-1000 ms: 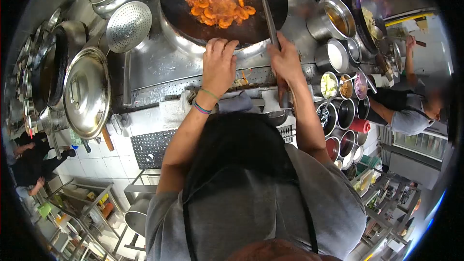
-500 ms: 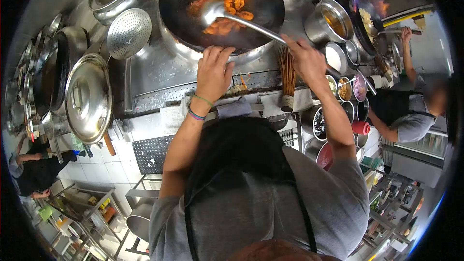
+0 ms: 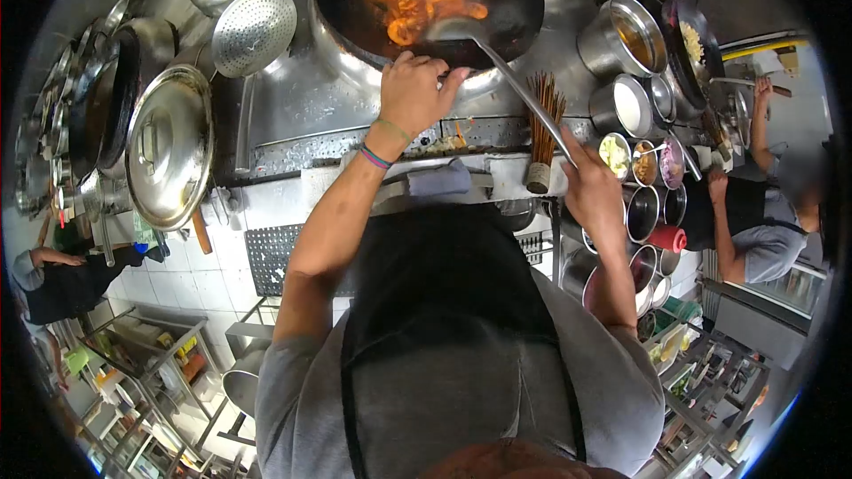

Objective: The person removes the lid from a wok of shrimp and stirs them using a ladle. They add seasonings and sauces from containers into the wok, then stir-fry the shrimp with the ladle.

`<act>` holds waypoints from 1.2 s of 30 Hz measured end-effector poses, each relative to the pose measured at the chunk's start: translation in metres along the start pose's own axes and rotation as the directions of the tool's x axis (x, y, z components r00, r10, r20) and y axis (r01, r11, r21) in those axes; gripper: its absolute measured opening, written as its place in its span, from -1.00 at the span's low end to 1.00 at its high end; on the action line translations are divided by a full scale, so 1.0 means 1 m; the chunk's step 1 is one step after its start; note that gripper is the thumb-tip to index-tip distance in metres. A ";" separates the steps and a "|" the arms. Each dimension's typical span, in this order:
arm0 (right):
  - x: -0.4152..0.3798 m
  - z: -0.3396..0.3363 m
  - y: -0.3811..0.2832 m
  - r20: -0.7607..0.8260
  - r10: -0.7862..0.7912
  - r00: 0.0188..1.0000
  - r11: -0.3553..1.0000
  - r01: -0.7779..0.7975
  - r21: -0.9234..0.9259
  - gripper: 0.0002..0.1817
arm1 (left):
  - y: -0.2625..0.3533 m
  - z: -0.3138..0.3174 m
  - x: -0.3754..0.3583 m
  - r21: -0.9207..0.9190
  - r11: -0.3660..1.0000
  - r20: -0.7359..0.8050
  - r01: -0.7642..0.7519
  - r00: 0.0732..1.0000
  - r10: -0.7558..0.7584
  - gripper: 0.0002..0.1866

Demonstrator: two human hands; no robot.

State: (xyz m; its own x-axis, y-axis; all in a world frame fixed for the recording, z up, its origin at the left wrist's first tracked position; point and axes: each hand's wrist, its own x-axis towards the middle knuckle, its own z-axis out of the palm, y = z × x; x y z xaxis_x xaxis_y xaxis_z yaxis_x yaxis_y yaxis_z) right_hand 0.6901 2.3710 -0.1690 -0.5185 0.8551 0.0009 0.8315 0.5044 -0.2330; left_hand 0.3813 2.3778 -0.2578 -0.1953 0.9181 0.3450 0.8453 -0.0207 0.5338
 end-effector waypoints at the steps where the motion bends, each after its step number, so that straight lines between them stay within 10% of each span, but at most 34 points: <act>1: 0.005 0.005 -0.004 0.019 0.044 0.999 0.999 -0.044 0.014 -0.38 | 0.001 0.003 -0.004 -0.025 0.999 -0.087 -0.029 0.996 0.027 -0.58; 12: 0.051 -0.006 -0.022 -0.030 0.003 1.000 0.996 -0.006 -0.094 -0.40 | 0.021 -0.025 -0.009 -0.140 0.981 -0.194 -0.133 0.975 0.105 -0.63; 24: 0.024 0.078 -0.010 -0.293 0.070 0.953 0.836 0.104 0.538 -0.38 | 0.004 -0.013 -0.019 -0.102 0.981 -0.181 -0.165 0.973 0.145 -0.62; 36: 0.090 0.111 -0.053 -0.345 0.225 0.911 0.867 -0.025 0.498 -0.39 | -0.004 0.002 -0.003 -0.065 0.985 -0.168 -0.158 0.975 0.145 -0.63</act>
State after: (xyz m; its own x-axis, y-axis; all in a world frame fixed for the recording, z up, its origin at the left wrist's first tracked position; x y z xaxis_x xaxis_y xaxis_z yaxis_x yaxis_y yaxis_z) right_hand 0.5766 2.4080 -0.2644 -0.2168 0.9340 0.2840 0.6343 0.3559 -0.6862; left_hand 0.3799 2.3755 -0.2623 -0.1510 0.8258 0.5434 0.8315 -0.1912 0.5216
